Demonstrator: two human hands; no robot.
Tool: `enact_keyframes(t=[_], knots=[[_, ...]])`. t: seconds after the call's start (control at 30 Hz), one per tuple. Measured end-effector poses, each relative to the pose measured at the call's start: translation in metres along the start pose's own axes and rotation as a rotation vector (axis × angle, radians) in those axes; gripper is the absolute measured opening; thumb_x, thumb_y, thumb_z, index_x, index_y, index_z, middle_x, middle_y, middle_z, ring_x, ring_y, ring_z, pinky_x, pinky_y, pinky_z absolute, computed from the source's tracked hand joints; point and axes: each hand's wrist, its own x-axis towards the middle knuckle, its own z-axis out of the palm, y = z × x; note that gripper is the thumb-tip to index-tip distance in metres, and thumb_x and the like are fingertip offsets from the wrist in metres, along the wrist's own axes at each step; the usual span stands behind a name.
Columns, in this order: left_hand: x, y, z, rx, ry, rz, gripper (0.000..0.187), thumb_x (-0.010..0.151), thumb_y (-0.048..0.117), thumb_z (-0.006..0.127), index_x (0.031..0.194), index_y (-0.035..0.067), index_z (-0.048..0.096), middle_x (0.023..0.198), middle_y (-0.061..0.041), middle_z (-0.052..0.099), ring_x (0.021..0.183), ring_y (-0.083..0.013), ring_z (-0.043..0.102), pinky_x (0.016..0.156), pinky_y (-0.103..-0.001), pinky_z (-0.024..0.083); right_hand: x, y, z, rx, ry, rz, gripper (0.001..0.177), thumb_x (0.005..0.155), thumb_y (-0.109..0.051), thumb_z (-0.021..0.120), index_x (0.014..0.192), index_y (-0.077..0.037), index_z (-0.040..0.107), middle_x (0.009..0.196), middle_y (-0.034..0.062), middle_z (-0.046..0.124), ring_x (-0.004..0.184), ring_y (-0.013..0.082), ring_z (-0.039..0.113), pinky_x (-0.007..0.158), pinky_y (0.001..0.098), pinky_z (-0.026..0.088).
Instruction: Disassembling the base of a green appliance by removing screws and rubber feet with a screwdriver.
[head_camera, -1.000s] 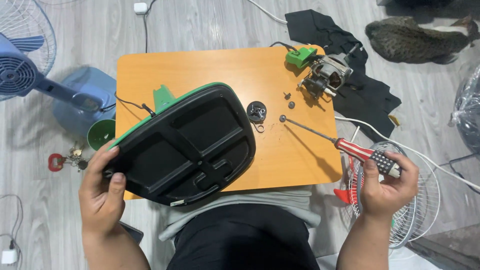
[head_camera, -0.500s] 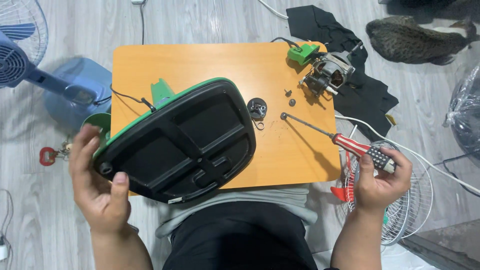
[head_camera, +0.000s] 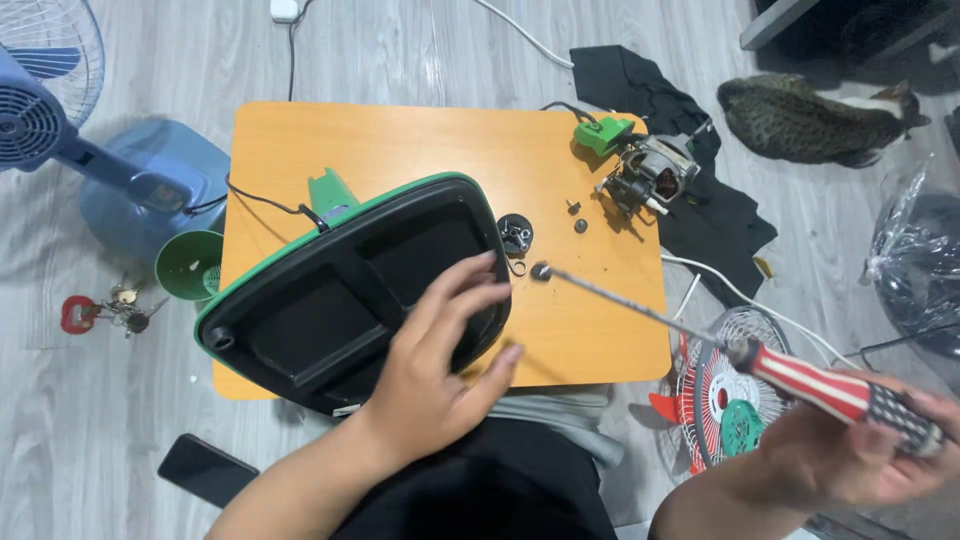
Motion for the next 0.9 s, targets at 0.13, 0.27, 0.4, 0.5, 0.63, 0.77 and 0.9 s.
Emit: enact_keyframes(t=[0.13,0.27,0.4,0.5,0.63,0.77,0.9], knots=[[0.016,0.001,0.010,-0.218,-0.069,-0.046,0.039,0.086,0.001,0.072,0.122,-0.007,0.061,0.124,-0.018,0.067,0.097,-0.0226,0.073,0.087,-0.031,0.061,0.012,-0.001,0.009,-0.005,0.017,-0.082,0.035,0.109,-0.030,0.056,0.138,-0.011,0.048,0.122,0.0081,0.056,0.102,0.0196,0.056,0.094,0.0318,0.050],[0.013,-0.004,0.008,-0.232,-0.022,-0.025,0.015,0.086,-0.004,0.069,0.101,-0.005,0.068,0.107,-0.015,0.075,0.084,-0.0209,0.074,0.075,-0.028,0.060,0.021,0.001,0.029,-0.003,0.028,-0.137,0.040,0.109,-0.036,0.051,0.139,-0.010,0.045,0.128,0.0084,0.051,0.107,0.0201,0.051,0.097,0.0333,0.046],[-0.002,-0.026,0.029,-0.153,-0.008,-0.058,0.020,0.083,-0.002,0.070,0.103,-0.002,0.069,0.108,-0.011,0.073,0.080,-0.0184,0.072,0.070,-0.027,0.058,0.020,0.002,0.055,-0.004,0.043,-0.196,0.048,0.109,-0.045,0.042,0.139,-0.008,0.042,0.136,0.0088,0.044,0.113,0.0210,0.044,0.101,0.0356,0.039],[-0.050,-0.059,0.084,-0.002,-0.179,-0.017,0.032,0.086,0.008,0.068,0.117,0.001,0.062,0.129,-0.016,0.062,0.102,-0.0282,0.065,0.081,-0.034,0.054,0.006,0.029,0.104,0.176,0.162,0.084,0.041,0.104,-0.035,0.043,0.136,-0.009,0.046,0.120,0.0074,0.053,0.100,0.0211,0.056,0.091,0.0329,0.050],[-0.100,-0.117,0.142,0.484,-0.487,0.273,0.077,0.082,0.024,0.080,0.150,0.003,0.050,0.162,-0.022,0.042,0.150,-0.0405,0.038,0.122,-0.049,0.034,-0.034,0.088,0.156,0.273,0.592,0.648,0.030,0.098,-0.048,0.061,0.097,-0.019,0.064,0.068,0.0005,0.064,0.056,0.0118,0.063,0.047,0.0174,0.046],[-0.094,-0.123,0.149,0.453,-0.525,0.255,0.071,0.093,0.036,0.066,0.150,-0.003,0.048,0.162,-0.024,0.040,0.152,-0.0428,0.034,0.123,-0.051,0.030,-0.045,0.104,0.153,0.285,0.655,0.722,0.025,0.102,-0.041,0.063,0.107,-0.016,0.062,0.067,0.0077,0.061,0.052,0.0190,0.060,0.045,0.0234,0.047],[-0.080,-0.124,0.149,0.469,-0.252,0.384,0.035,0.097,0.011,0.062,0.129,-0.001,0.065,0.125,-0.022,0.065,0.121,-0.0395,0.063,0.099,-0.041,0.053,-0.048,0.112,0.146,0.324,0.607,0.692,0.024,0.102,-0.042,0.063,0.104,-0.018,0.062,0.076,0.0098,0.066,0.052,0.0206,0.062,0.044,0.0238,0.045]])
